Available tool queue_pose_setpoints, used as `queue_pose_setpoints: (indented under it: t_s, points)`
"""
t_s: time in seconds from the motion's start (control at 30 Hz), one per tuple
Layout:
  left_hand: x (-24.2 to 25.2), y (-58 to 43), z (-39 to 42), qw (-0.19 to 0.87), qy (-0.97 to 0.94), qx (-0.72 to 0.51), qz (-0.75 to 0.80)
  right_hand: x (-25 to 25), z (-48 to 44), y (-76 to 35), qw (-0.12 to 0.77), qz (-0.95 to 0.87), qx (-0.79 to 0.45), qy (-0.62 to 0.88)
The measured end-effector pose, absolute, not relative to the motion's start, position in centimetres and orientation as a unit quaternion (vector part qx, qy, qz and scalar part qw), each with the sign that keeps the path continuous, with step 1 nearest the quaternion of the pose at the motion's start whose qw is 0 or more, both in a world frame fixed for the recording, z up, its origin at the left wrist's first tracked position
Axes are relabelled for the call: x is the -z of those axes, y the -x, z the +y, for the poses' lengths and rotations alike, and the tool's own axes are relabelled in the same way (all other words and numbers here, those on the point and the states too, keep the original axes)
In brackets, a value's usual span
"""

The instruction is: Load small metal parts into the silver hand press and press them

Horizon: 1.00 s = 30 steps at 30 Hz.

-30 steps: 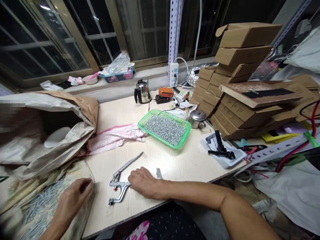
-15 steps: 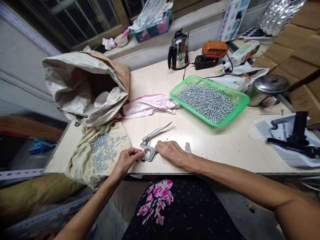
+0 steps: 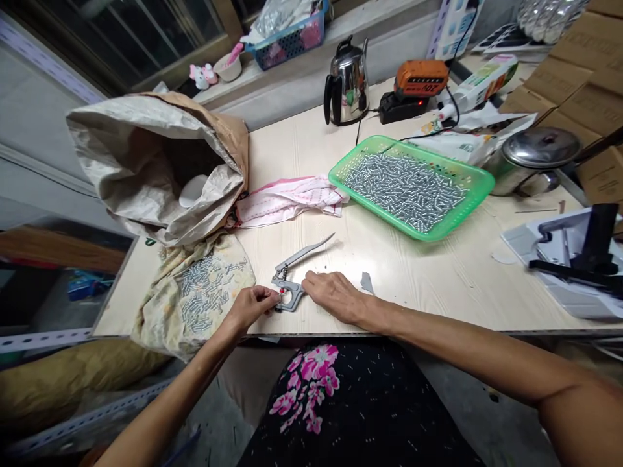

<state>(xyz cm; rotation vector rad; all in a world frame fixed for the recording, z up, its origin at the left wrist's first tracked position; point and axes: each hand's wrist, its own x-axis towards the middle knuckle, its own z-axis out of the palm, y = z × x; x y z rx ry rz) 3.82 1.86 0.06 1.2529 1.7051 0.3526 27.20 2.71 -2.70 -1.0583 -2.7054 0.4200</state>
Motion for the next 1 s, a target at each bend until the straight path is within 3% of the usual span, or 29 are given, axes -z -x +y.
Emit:
queue_pose_setpoints:
  t_s: [0.33,0.53,0.67,1.0]
  points:
    - [-0.4,-3.4,4.0,0.472,-0.581,-0.006,0.664,2.8,3.1,-27.1,0.088,-0.917,-0.16,0.355]
    - [-0.5,-3.6,3.9,0.481,-0.558,-0.011,0.676,2.2,3.6,-27.8,0.087,-0.912,-0.18,0.359]
    - [-0.2,-3.6,3.6,0.47,-0.55,-0.022,0.69,1.3,5.1,-29.0,0.118,-0.903,-0.127,0.392]
    - [0.1,-3.6,3.4,0.462,-0.543,-0.027,0.701,1.6,6.4,-29.0,0.073,-0.901,-0.138,0.406]
